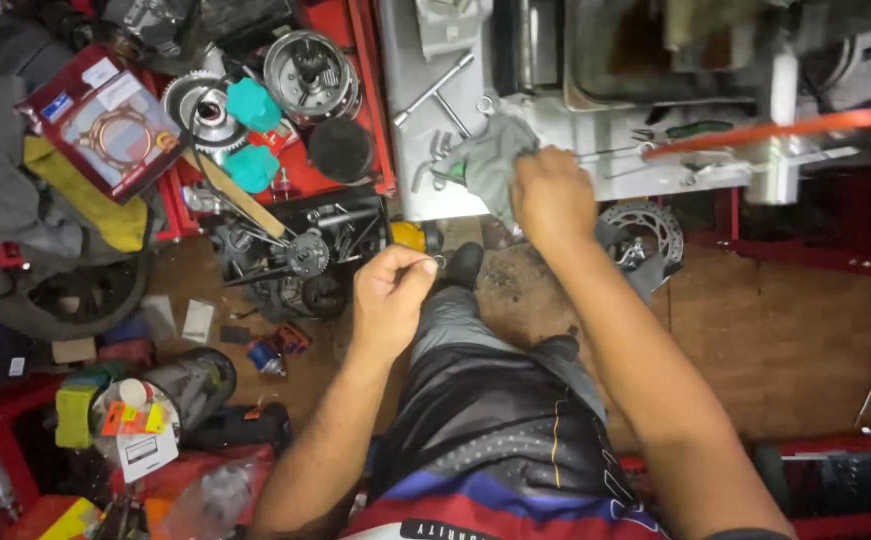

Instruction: Repairing a motorcycle engine by cleaning the piston and applying sealant to the engine block for assembly.

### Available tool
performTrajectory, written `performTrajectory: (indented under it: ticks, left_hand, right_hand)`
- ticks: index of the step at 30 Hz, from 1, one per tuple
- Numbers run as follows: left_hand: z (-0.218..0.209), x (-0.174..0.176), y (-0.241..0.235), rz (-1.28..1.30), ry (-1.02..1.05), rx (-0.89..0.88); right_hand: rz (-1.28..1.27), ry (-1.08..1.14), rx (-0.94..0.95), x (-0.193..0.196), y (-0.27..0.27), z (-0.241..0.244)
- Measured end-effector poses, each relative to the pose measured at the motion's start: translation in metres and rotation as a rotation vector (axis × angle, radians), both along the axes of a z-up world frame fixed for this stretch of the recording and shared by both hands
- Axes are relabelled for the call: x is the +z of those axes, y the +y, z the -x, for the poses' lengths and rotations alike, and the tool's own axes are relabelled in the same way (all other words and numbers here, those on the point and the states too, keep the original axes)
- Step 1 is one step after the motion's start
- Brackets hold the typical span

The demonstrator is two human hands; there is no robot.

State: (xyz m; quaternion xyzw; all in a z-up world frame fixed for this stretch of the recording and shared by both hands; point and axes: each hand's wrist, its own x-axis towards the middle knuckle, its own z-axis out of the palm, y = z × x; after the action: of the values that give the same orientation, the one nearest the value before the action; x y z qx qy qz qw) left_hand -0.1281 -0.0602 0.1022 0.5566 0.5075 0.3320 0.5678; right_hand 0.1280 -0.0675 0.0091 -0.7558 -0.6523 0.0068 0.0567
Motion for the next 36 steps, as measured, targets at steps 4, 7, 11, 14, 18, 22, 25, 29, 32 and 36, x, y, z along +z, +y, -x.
performTrajectory:
  ticks: [4,7,11,14,18,22,25,29,32,36]
  left_hand:
    - [-0.004,-0.012,0.026,0.021,0.064,-0.057]
    - [-0.018,-0.008,0.032,0.011,0.033,-0.139]
    - [-0.027,-0.007,0.038,0.063,-0.108,-0.168]
    - [-0.026,-0.007,0.048,0.102,-0.212,-0.112]
    - [-0.028,-0.004,0.055,0.106,-0.273,-0.093]
    - [-0.029,0.004,0.056,0.021,-0.141,-0.152]
    - [-0.035,0.011,0.059,0.003,-0.128,-0.179]
    - [-0.04,0.005,0.069,0.047,-0.189,-0.157]
    - [-0.041,-0.011,0.067,0.069,-0.199,-0.186]
    - [-0.053,-0.001,0.065,0.056,-0.187,-0.228]
  right_hand:
    - [-0.335,0.398,0.043,0.066,-0.026,0.015]
    - [-0.314,0.758,0.088,0.107,-0.024,0.045]
    - [-0.268,0.991,0.033,0.085,-0.021,0.059]
    - [-0.329,1.56,-0.2,0.039,-0.025,0.054]
    - [-0.37,1.708,-0.317,0.035,-0.026,0.048]
    - [-0.354,1.367,-0.061,0.09,-0.013,0.062]
    - [-0.325,1.322,-0.165,0.086,-0.009,0.071]
    - [-0.351,1.589,-0.466,0.049,0.002,0.053]
    - [-0.289,0.89,-0.419,0.046,0.006,0.022]
    - [0.066,0.6,-0.404,0.053,0.018,0.009]
